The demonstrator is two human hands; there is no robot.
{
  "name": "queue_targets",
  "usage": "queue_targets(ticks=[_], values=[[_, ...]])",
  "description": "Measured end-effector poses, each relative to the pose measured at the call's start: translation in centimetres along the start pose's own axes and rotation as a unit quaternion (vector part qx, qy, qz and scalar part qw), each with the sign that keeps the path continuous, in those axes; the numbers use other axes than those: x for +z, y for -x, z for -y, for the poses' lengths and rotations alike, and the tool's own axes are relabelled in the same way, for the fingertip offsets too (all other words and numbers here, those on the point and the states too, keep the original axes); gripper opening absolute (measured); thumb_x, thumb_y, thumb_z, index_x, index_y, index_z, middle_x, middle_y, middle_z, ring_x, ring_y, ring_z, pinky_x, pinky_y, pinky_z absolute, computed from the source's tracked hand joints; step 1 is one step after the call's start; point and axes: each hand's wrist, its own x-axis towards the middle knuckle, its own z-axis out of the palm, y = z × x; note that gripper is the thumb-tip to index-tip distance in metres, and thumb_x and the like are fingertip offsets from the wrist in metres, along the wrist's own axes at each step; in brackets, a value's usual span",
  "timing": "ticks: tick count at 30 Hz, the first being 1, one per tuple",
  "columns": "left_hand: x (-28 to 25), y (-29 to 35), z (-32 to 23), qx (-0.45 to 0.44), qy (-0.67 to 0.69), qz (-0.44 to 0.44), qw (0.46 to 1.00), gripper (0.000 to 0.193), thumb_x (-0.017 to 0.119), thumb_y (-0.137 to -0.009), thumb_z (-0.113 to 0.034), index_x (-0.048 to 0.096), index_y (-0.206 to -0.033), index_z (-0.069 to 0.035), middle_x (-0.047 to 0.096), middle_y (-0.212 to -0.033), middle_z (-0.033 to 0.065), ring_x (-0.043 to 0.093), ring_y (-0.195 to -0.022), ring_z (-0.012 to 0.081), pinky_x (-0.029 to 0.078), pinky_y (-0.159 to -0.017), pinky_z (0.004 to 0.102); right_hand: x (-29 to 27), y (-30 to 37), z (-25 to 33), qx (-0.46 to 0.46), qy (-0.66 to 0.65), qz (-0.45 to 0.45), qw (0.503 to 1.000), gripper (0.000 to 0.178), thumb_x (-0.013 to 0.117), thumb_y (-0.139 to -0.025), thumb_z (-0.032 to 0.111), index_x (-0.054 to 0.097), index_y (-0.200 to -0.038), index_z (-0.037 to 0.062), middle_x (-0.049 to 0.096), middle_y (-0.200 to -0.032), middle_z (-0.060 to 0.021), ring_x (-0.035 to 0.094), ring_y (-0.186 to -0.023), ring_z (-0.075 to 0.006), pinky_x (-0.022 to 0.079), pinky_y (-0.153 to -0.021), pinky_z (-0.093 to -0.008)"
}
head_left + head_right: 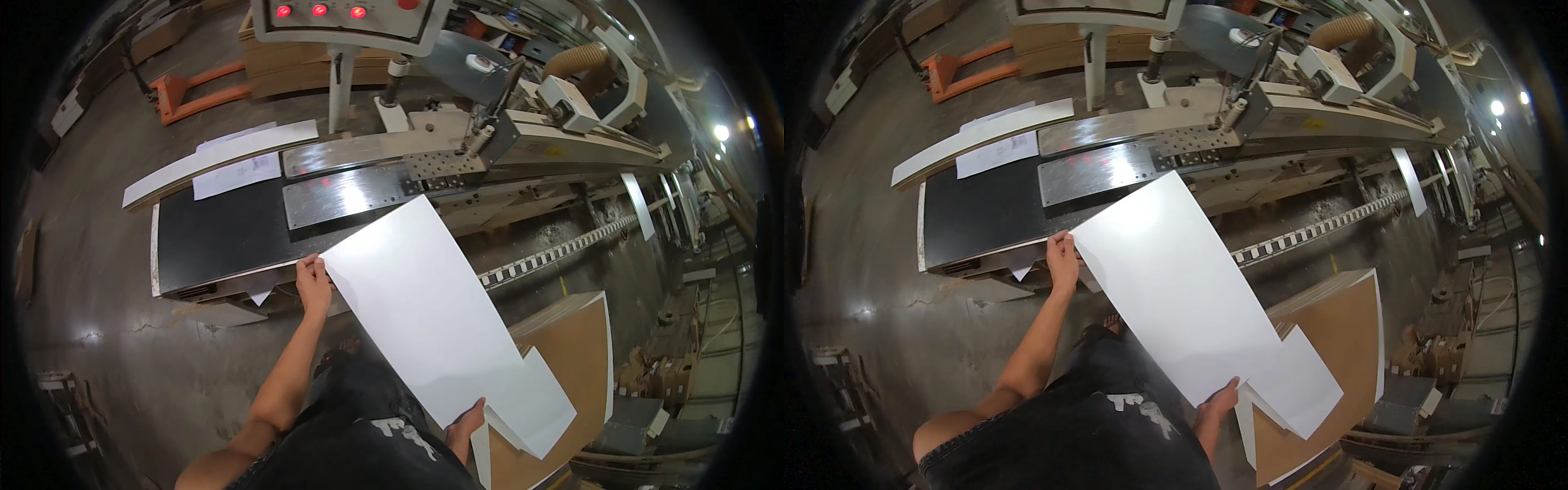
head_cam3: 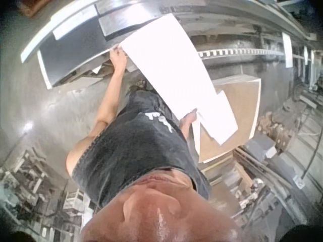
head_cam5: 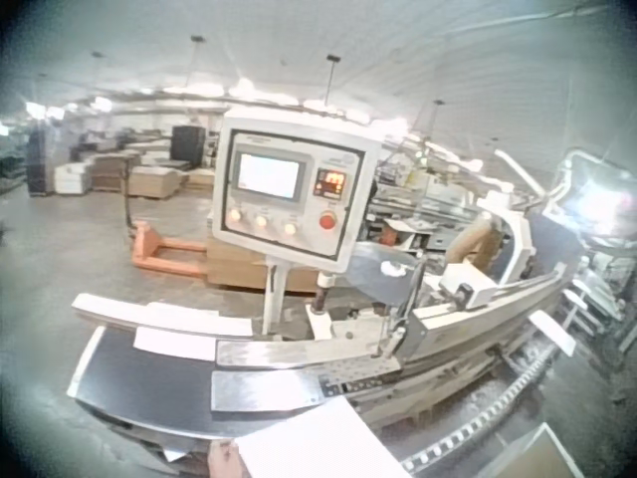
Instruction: The person repeatedly picks up white rectangular panels from a stack, places them onto a conveyor or machine table, and then retrieves them to return to the stack. The person also briefly handles a brown cardboard sheet at the end.
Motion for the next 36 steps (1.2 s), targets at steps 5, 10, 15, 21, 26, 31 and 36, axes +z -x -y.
queue_targets(ticks=[5,10,15,21,26,31,36], values=[[4.0,-0.3,2.3,0.013,-0.165,-0.003,0.986,0.04,0.039,-0.107,-0.035,0.056,-0.113,0.001,0.065,-0.093,0.0179,0.061,-0.089,0.0345,0.046,-0.085,0.0446,0.8,0.6,-2.0,-0.044,0.016,0.067,0.997,0.043,0.053,-0.103,0.017,0.046,-0.136,-0.0089,0.059,-0.129,-0.0175,0.06,-0.112,-0.0263,0.05,-0.096,-0.0392],[8.8,0.7,1.9,-0.081,-0.048,-0.005,0.996,0.038,0.04,-0.107,-0.032,0.055,-0.116,0.001,0.061,-0.111,0.0182,0.057,-0.102,0.0303,0.044,-0.092,0.0394,4.3,3.7,-1.2,-0.108,0.13,0.162,0.972,0.045,0.058,-0.099,0.015,0.047,-0.136,-0.0082,0.06,-0.127,-0.0165,0.059,-0.113,-0.0252,0.046,-0.099,-0.0372],[11.4,0.4,0.4,-0.122,-0.043,0.023,0.991,0.038,0.039,-0.107,-0.032,0.054,-0.119,0.001,0.059,-0.116,0.0171,0.055,-0.107,0.0276,0.042,-0.096,0.0392,7.6,6.1,-0.1,-0.135,0.291,0.207,0.924,0.049,0.063,-0.099,0.031,0.052,-0.129,-0.0056,0.066,-0.105,-0.0154,0.064,-0.086,-0.0212,0.053,-0.07,-0.0352],[13.1,-2.7,1.3,-0.106,-0.02,-0.016,0.994,0.032,0.039,-0.107,-0.028,0.053,-0.107,0.0,0.057,-0.103,0.0135,0.051,-0.094,0.0241,0.042,-0.088,0.0362,8.9,4.2,-1.9,-0.133,0.289,0.206,0.926,0.046,0.063,-0.096,0.024,0.053,-0.127,-0.0077,0.067,-0.104,-0.0177,0.064,-0.089,-0.0245,0.049,-0.076,-0.0385],[15.6,-2.1,0.6,-0.119,0.002,-0.028,0.993,0.029,0.041,-0.107,-0.026,0.051,-0.099,-0.001,0.052,-0.092,0.0096,0.045,-0.085,0.0211,0.04,-0.081,0.0361,10.3,3.8,0.4,-0.186,0.318,0.175,0.913,0.044,0.064,-0.095,0.024,0.055,-0.125,-0.0078,0.065,-0.104,-0.0177,0.062,-0.09,-0.0253,0.046,-0.077,-0.0388],[21.6,-0.7,0.2,-0.143,-0.005,-0.016,0.99,0.025,0.043,-0.106,-0.023,0.049,-0.096,-0.002,0.049,-0.087,0.0072,0.042,-0.081,0.0186,0.039,-0.077,0.0346,8.8,-3.3,1.7,-0.19,0.349,0.124,0.909,0.048,0.065,-0.096,0.038,0.058,-0.113,-0.0059,0.06,-0.083,-0.0082,0.053,-0.062,-0.0124,0.037,-0.046,-0.0318],[26.6,-0.1,1.0,-0.136,0.002,-0.024,0.99,0.025,0.043,-0.106,-0.024,0.05,-0.096,-0.002,0.05,-0.087,0.007,0.042,-0.082,0.0191,0.04,-0.078,0.0358,10.3,-6.3,7.0,-0.118,0.38,0.136,0.907,0.056,0.066,-0.093,0.039,0.061,-0.112,-0.0137,0.066,-0.114,-0.0308,0.064,-0.107,-0.0392,0.047,-0.096,-0.0438]])
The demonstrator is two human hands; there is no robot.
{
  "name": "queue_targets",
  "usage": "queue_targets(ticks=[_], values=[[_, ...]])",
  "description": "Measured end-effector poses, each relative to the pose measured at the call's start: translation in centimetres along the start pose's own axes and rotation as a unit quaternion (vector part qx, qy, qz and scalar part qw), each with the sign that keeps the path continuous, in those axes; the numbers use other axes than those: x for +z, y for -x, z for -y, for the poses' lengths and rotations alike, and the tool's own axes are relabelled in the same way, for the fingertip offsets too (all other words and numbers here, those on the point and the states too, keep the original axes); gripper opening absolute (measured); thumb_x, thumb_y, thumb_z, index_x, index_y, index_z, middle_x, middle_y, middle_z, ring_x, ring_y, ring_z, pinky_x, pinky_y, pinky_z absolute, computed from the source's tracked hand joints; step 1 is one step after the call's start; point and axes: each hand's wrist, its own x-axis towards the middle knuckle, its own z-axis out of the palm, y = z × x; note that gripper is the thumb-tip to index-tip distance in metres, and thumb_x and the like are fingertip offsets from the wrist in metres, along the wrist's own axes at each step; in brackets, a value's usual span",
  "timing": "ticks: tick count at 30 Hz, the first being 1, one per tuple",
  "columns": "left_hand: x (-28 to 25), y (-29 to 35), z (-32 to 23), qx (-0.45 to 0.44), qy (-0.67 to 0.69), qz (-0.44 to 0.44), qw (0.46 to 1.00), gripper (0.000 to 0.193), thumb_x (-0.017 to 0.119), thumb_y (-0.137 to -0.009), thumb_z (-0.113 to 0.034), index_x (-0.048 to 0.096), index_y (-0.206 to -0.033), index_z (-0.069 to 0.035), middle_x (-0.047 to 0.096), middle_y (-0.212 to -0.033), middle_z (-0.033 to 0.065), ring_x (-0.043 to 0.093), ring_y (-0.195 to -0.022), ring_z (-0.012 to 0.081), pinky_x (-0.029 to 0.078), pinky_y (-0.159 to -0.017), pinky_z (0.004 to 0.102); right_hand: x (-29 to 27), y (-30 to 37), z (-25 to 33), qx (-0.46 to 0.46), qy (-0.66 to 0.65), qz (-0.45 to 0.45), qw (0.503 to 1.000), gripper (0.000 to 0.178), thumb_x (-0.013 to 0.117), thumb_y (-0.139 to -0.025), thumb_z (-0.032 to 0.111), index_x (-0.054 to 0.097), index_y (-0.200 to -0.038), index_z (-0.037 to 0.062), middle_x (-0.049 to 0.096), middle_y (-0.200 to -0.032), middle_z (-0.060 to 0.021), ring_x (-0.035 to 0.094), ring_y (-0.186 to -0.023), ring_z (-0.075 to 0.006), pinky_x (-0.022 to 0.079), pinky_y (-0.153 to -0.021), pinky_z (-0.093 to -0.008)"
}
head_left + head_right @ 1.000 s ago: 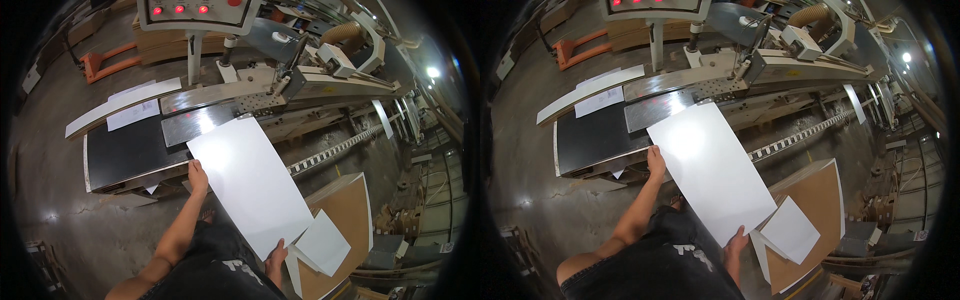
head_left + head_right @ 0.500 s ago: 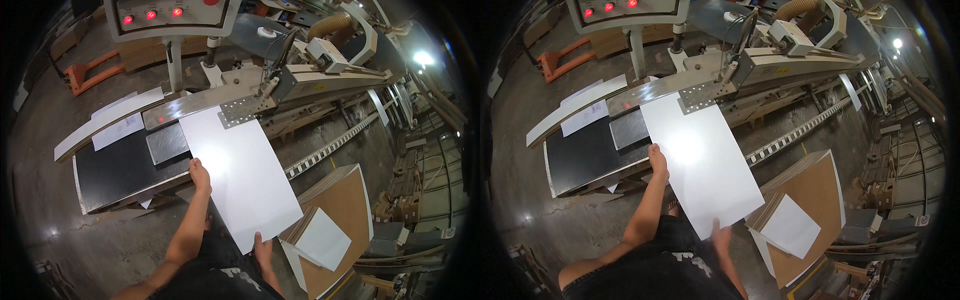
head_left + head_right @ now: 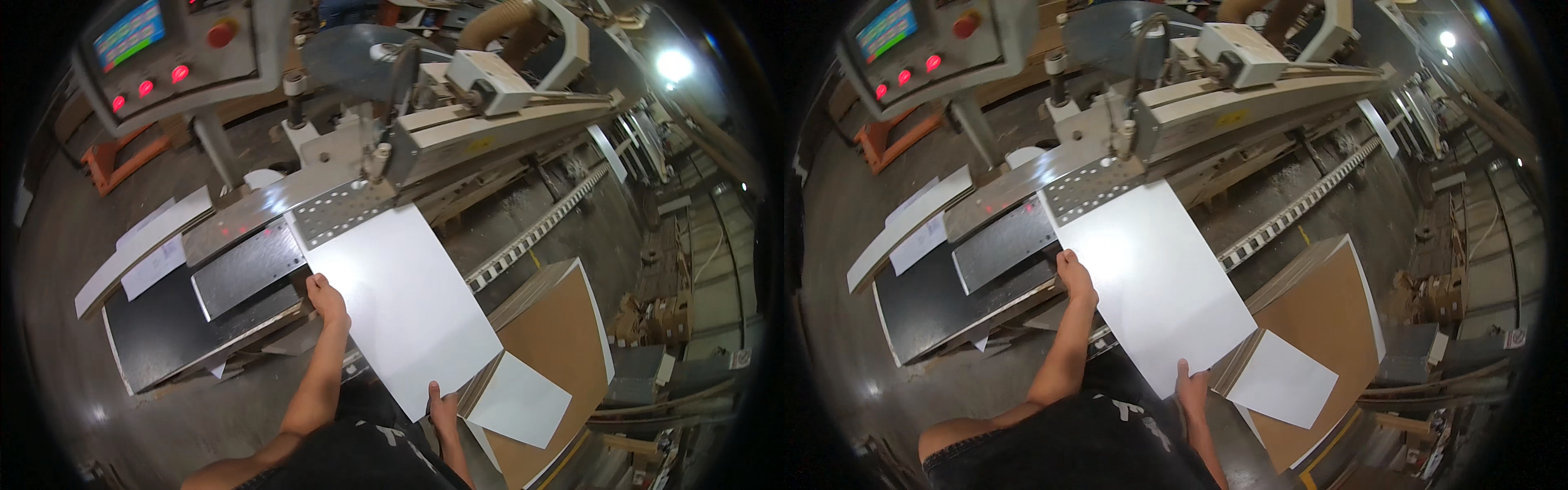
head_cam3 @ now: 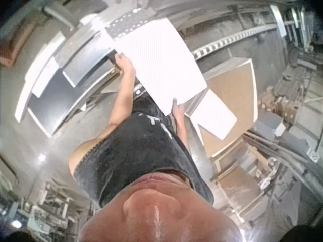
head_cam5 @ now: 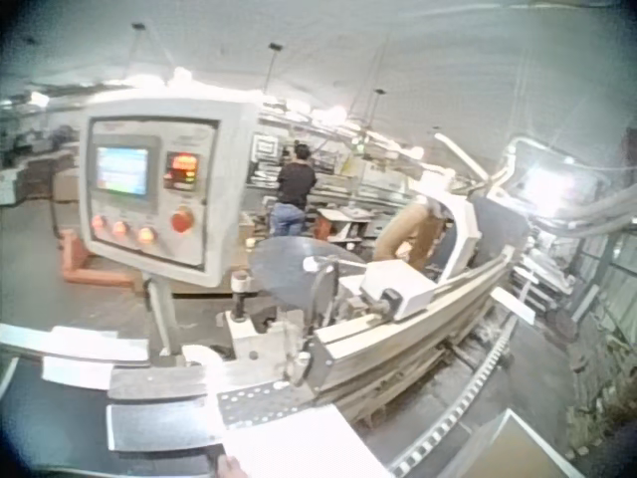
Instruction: The person repeatedly picks up white rectangular panels from a stack, places them onto a conveyor or machine table, and then retrieves them to return to the stack. The person also briefly handles a brown cardboard sheet at the end.
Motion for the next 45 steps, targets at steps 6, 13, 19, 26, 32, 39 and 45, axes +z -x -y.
queue_targets(ticks=[6,13,19,26,32,39,45], values=[[6.1,1.0,0.8,0.008,-0.015,-0.001,1.0,0.031,0.041,-0.106,-0.026,0.052,-0.1,0.003,0.054,-0.091,0.0118,0.045,-0.083,0.0222,0.041,-0.079,0.0383,-2.5,-4.6,1.7,0.007,0.003,-0.001,1.0,0.063,0.064,-0.095,0.04,0.052,-0.126,-0.0133,0.064,-0.12,-0.0303,0.062,-0.114,-0.0384,0.045,-0.1,-0.0433],[14.8,1.7,3.0,0.008,-0.055,-0.03,0.998,0.038,0.037,-0.107,-0.024,0.057,-0.124,0.003,0.06,-0.128,0.0236,0.059,-0.113,0.036,0.046,-0.097,0.0418,-4.2,-10.7,-1.1,-0.073,-0.105,-0.055,0.99,0.054,0.064,-0.097,0.037,0.053,-0.129,-0.0047,0.066,-0.118,-0.021,0.063,-0.109,-0.0326,0.047,-0.096,-0.0408],[19.5,2.2,2.0,-0.032,-0.021,0.045,0.998,0.052,0.029,-0.108,-0.034,0.05,-0.132,0.008,0.054,-0.136,0.0245,0.056,-0.12,0.0346,0.045,-0.105,0.0406,-6.4,-7.7,0.4,0.108,-0.361,0.0,0.926,0.047,0.062,-0.096,0.048,0.055,-0.11,0.0036,0.065,-0.081,-0.0077,0.06,-0.059,-0.0122,0.038,-0.044,-0.0242],[22.0,5.9,1.9,0.066,-0.056,0.236,0.968,0.052,0.031,-0.107,-0.034,0.039,-0.135,0.009,0.049,-0.138,0.0252,0.055,-0.117,0.0362,0.047,-0.104,0.0438,-4.8,1.3,-12.2,0.183,-0.287,-0.125,0.932,0.051,0.061,-0.097,0.047,0.06,-0.116,0.0,0.072,-0.085,-0.0135,0.067,-0.063,-0.0207,0.055,-0.059,-0.0332],[20.0,13.7,5.2,0.228,-0.13,0.25,0.932,0.034,0.053,-0.1,-0.012,0.042,-0.13,0.001,0.048,-0.129,0.0178,0.055,-0.105,0.0296,0.047,-0.09,0.0409,5.2,16.0,-34.6,0.352,-0.023,-0.187,0.917,0.033,0.065,-0.092,0.027,0.062,-0.115,0.0035,0.068,-0.111,-0.022,0.065,-0.108,-0.0338,0.054,-0.081,-0.0452],[9.1,27.7,20.2,0.039,-0.11,0.724,0.68,0.008,0.056,-0.102,-0.012,0.059,-0.102,-0.004,0.062,-0.09,0.0045,0.058,-0.077,0.0137,0.05,-0.07,0.0292,11.9,24.5,-37.4,0.563,-0.336,-0.119,0.745,0.034,0.067,-0.091,0.028,0.067,-0.099,-0.0052,0.066,-0.074,-0.0173,0.065,-0.061,-0.0323,0.052,-0.052,-0.047],[1.6,34.0,32.9,-0.035,-0.516,0.729,0.448,0.03,0.069,-0.095,-0.031,0.059,-0.103,-0.004,0.062,-0.08,0.0053,0.055,-0.06,0.0141,0.046,-0.049,0.0303,8.4,21.2,-42.1,0.5,-0.428,-0.181,0.731,0.032,0.065,-0.093,0.026,0.066,-0.105,-0.0037,0.067,-0.075,-0.0181,0.066,-0.061,-0.0299,0.052,-0.051,-0.0441]])
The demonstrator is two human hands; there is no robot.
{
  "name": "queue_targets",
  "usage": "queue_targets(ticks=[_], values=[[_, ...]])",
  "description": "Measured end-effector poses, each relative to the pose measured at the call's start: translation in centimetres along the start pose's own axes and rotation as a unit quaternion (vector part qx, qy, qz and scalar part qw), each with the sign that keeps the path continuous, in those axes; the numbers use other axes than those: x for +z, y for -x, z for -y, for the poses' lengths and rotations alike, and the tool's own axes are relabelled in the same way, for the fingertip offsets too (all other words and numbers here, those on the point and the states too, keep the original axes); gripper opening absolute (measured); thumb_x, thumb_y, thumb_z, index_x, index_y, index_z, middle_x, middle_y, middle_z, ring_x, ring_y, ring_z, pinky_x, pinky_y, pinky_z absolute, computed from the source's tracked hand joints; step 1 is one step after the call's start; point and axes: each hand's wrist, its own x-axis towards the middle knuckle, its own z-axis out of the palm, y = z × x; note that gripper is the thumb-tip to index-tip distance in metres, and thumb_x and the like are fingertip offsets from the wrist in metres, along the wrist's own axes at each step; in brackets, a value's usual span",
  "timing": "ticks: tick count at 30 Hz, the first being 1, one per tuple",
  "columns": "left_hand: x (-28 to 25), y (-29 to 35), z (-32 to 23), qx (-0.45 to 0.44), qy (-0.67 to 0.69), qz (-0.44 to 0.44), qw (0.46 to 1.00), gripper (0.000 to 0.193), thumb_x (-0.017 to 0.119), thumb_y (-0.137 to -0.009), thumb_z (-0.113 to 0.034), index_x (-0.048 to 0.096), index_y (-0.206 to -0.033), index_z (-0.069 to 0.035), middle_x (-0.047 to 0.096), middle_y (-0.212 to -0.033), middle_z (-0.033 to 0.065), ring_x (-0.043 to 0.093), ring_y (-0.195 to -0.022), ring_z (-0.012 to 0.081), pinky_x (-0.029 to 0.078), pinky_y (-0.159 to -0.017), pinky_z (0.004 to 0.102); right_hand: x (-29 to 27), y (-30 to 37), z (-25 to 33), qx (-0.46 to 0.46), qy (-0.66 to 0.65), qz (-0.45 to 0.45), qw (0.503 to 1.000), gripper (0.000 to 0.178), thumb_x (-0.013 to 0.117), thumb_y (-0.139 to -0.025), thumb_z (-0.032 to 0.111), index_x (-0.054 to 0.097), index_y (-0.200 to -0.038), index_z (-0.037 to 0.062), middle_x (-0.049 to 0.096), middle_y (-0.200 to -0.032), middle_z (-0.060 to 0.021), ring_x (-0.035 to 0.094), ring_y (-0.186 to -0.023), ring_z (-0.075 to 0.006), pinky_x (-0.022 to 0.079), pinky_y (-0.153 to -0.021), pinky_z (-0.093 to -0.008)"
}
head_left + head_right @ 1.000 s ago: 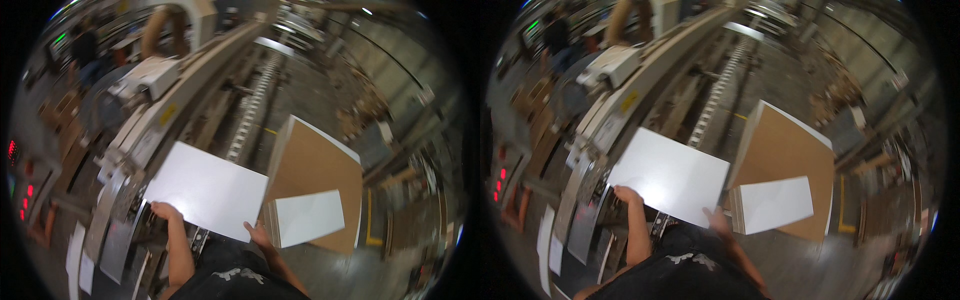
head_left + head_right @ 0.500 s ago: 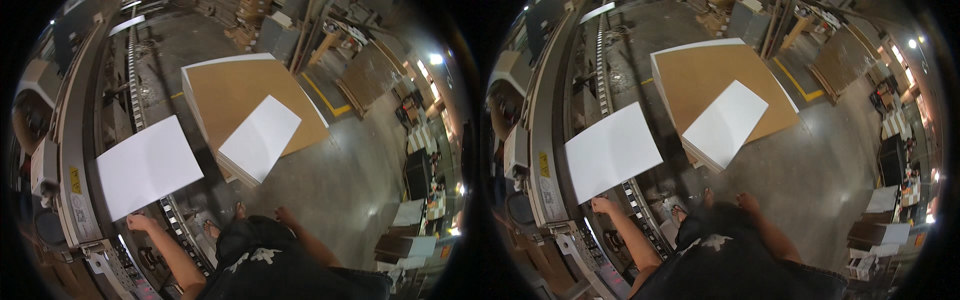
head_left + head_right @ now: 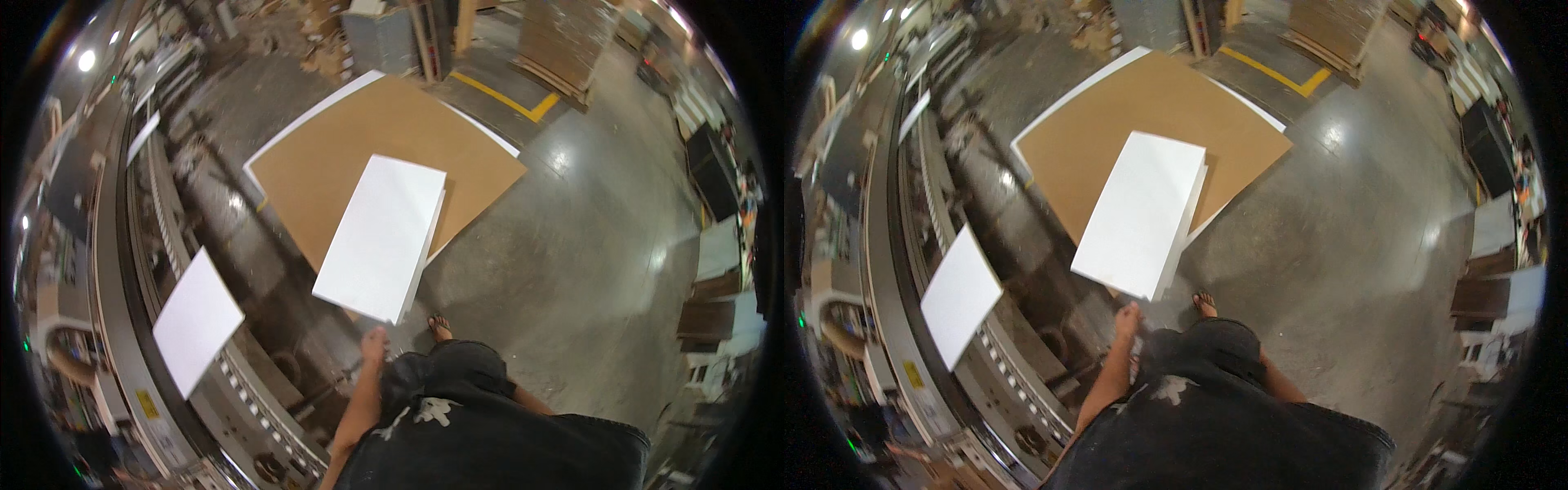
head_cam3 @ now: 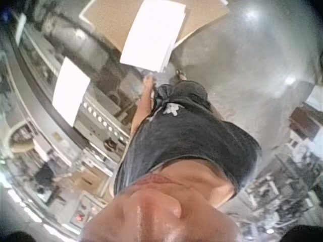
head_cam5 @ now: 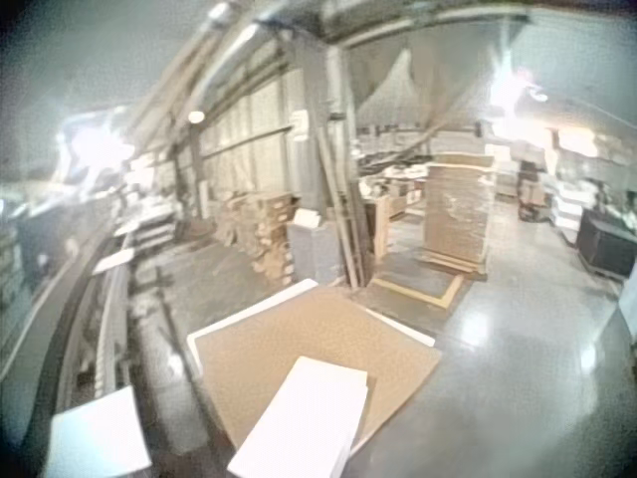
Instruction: The person repeatedly picks up white rectangular panels from a stack, places them onto a conveyor or machine table, and then retrieves them to return to the stack. The person also briefly handles a brown cardboard sheet at the end.
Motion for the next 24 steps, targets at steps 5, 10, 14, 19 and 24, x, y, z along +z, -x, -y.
queue_targets(ticks=[5,10,14,19,24], values=[[5.1,-2.9,3.9,0.123,-0.142,-0.161,0.969,0.047,0.074,-0.091,-0.032,0.058,-0.111,0.007,0.069,-0.088,0.0151,0.06,-0.061,0.0195,0.047,-0.048,0.0332,-9.8,-3.1,4.2,-0.073,-0.189,-0.094,0.975,0.031,0.063,-0.095,0.024,0.065,-0.111,-0.0025,0.068,-0.076,-0.0188,0.066,-0.06,-0.0279,0.051,-0.05,-0.0416],[7.4,-2.8,3.0,0.024,0.009,-0.147,0.989,0.039,0.065,-0.097,-0.03,0.059,-0.112,0.005,0.071,-0.09,0.0164,0.063,-0.063,0.0209,0.049,-0.05,0.0345,-18.8,-3.0,4.9,-0.026,-0.196,-0.125,0.972,0.035,0.062,-0.095,0.027,0.059,-0.118,-0.0002,0.071,-0.078,-0.0165,0.067,-0.061,-0.0249,0.054,-0.052,-0.0386],[3.0,-6.2,8.7,-0.035,0.404,-0.059,0.912,0.04,0.06,-0.099,-0.035,0.059,-0.112,0.004,0.07,-0.086,0.0159,0.062,-0.061,0.0224,0.049,-0.047,0.0355,-21.2,-3.3,7.4,-0.009,-0.139,-0.106,0.985,0.033,0.06,-0.096,0.026,0.061,-0.118,0.0011,0.071,-0.081,-0.0158,0.068,-0.063,-0.0244,0.055,-0.055,-0.0379],[-0.4,-10.5,9.0,-0.079,0.155,-0.225,0.959,0.044,0.058,-0.101,-0.04,0.059,-0.108,0.004,0.063,-0.092,0.013,0.062,-0.067,0.025,0.053,-0.054,0.0399,-21.5,-6.2,13.3,-0.108,-0.048,-0.057,0.991,0.032,0.059,-0.098,0.025,0.063,-0.118,0.0003,0.072,-0.087,-0.0158,0.069,-0.069,-0.0236,0.056,-0.059,-0.0363],[8.1,-6.1,-0.2,-0.104,0.084,-0.192,0.972,0.051,0.074,-0.091,-0.02,0.046,-0.126,0.002,0.061,-0.1,0.0158,0.062,-0.073,0.0263,0.054,-0.055,0.0436,-21.1,-10.7,13.1,-0.177,0.022,-0.102,0.979,0.032,0.06,-0.097,0.027,0.064,-0.115,0.001,0.071,-0.084,-0.0129,0.067,-0.066,-0.021,0.055,-0.058,-0.0347]])
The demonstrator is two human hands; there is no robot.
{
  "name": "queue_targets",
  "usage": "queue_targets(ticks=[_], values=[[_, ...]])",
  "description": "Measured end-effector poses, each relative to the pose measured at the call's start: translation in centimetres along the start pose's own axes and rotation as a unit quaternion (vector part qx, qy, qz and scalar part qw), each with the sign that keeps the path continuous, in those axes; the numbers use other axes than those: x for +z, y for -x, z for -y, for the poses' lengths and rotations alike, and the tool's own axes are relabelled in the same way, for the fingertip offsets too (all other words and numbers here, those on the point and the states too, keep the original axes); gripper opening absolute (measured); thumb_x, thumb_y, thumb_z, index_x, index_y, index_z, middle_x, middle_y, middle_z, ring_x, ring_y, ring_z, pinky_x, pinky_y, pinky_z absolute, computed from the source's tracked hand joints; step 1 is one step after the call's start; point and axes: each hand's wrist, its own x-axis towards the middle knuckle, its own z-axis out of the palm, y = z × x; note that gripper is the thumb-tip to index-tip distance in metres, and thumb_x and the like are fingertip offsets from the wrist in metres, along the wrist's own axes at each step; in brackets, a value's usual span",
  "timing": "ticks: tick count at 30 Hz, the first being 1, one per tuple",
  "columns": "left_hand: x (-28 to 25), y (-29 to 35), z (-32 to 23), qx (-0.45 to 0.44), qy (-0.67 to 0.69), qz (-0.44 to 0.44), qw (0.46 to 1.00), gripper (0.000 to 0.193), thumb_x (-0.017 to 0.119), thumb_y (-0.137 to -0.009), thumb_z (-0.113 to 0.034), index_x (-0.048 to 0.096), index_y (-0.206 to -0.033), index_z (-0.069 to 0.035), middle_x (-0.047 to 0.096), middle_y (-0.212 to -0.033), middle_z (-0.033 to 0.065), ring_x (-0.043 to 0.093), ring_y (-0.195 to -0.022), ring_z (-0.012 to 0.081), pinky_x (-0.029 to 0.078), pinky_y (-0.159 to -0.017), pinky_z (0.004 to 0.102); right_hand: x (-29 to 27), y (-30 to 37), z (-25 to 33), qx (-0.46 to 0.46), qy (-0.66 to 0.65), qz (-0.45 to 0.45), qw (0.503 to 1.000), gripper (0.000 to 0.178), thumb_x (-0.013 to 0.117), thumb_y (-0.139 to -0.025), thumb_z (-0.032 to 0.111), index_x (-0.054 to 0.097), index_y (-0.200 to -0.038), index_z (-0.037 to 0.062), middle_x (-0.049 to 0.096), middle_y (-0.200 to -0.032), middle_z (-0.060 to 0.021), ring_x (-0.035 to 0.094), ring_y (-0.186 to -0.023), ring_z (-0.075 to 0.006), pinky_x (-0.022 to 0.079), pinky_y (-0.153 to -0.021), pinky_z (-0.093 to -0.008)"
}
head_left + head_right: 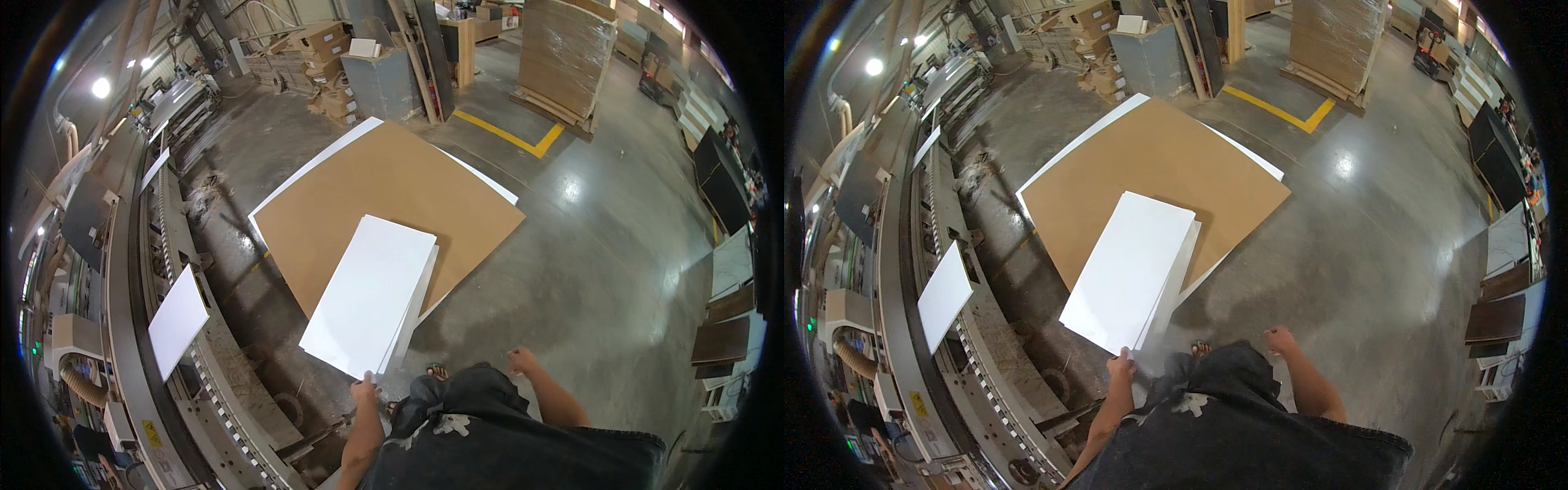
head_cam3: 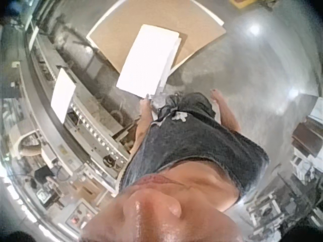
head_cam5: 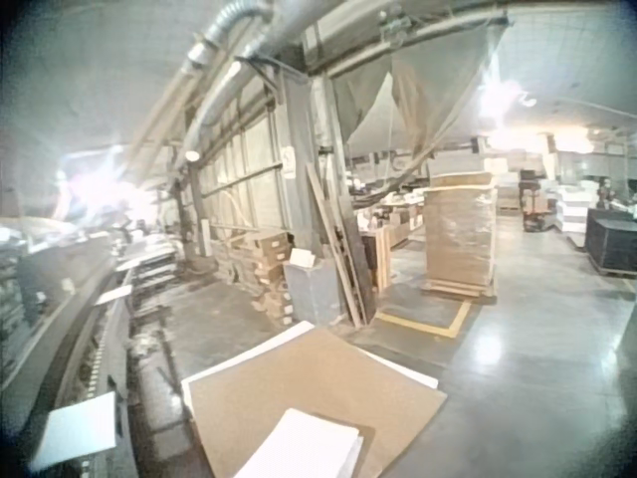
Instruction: The person repeatedly picks up white rectangular panels from a stack, places them onto a conveyor or machine table, and then retrieves them to return to the stack. The person also briefly handles a brown cardboard sheet at the end.
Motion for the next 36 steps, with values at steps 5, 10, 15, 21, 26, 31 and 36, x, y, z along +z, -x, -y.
queue_targets(ticks=[5,10,15,21,26,31,36], values=[[-3.8,-1.9,2.4,0.015,0.01,0.005,1.0,0.049,0.081,-0.085,-0.012,0.049,-0.119,0.001,0.061,-0.099,0.0165,0.061,-0.076,0.0259,0.057,-0.06,0.0431,0.5,2.6,11.6,-0.024,-0.074,0.131,0.988,0.031,0.063,-0.095,0.026,0.064,-0.113,0.0009,0.069,-0.084,-0.0086,0.064,-0.065,-0.0174,0.052,-0.059,-0.0313],[-4.9,6.2,0.6,0.097,-0.098,-0.04,0.99,0.047,0.085,-0.08,-0.019,0.057,-0.11,0.004,0.063,-0.089,0.0123,0.063,-0.072,0.0228,0.053,-0.051,0.0378,1.6,0.0,19.9,-0.141,-0.082,0.125,0.979,0.025,0.063,-0.096,0.024,0.061,-0.105,0.0015,0.068,-0.083,-0.0073,0.064,-0.066,-0.0172,0.052,-0.061,-0.0319],[-14.7,10.6,5.8,0.083,-0.112,-0.044,0.989,0.053,0.086,-0.078,-0.025,0.061,-0.112,0.006,0.069,-0.093,0.012,0.068,-0.079,0.0202,0.058,-0.054,0.0361,7.7,-5.9,28.6,-0.346,0.133,-0.13,0.92,0.032,0.064,-0.093,0.029,0.062,-0.108,0.0014,0.07,-0.094,-0.0162,0.067,-0.088,-0.0352,0.053,-0.081,-0.0465],[-24.9,22.7,11.3,0.09,-0.04,-0.117,0.988,0.04,0.08,-0.085,-0.023,0.062,-0.105,0.006,0.07,-0.09,0.0116,0.068,-0.079,0.0205,0.059,-0.067,0.0363,16.5,-7.3,28.9,-0.341,0.244,-0.1,0.902,0.047,0.055,-0.098,0.044,0.064,-0.108,-0.0011,0.068,-0.108,-0.0245,0.065,-0.106,-0.0376,0.049,-0.092,-0.0478],[-31.3,28.4,14.5,0.152,0.09,-0.236,0.956,0.023,0.07,-0.091,-0.013,0.064,-0.106,0.004,0.07,-0.087,0.0105,0.067,-0.074,0.0174,0.056,-0.068,0.0324,24.8,-5.9,21.4,-0.218,0.083,0.204,0.951,0.072,0.053,-0.097,0.06,0.069,-0.109,-0.0089,0.071,-0.101,-0.0224,0.066,-0.096,-0.0318,0.049,-0.086,-0.043],[-35.3,32.4,17.8,0.166,0.272,-0.385,0.866,0.024,0.058,-0.1,-0.018,0.066,-0.111,0.002,0.066,-0.084,0.0062,0.063,-0.065,0.0129,0.055,-0.06,0.03,26.7,7.8,19.5,-0.206,0.023,0.237,0.949,0.056,0.061,-0.098,0.048,0.07,-0.095,-0.0073,0.07,-0.088,-0.0112,0.061,-0.075,-0.0204,0.051,-0.071,-0.0385],[-41.0,34.2,21.1,0.166,0.445,-0.479,0.738,0.026,0.05,-0.105,-0.026,0.057,-0.109,-0.001,0.064,-0.091,0.0065,0.065,-0.07,0.0149,0.057,-0.059,0.0306,30.0,17.2,17.4,-0.235,-0.02,0.271,0.933,0.046,0.064,-0.098,0.037,0.067,-0.105,-0.0086,0.07,-0.091,-0.0137,0.063,-0.079,-0.0214,0.052,-0.073,-0.0389]])
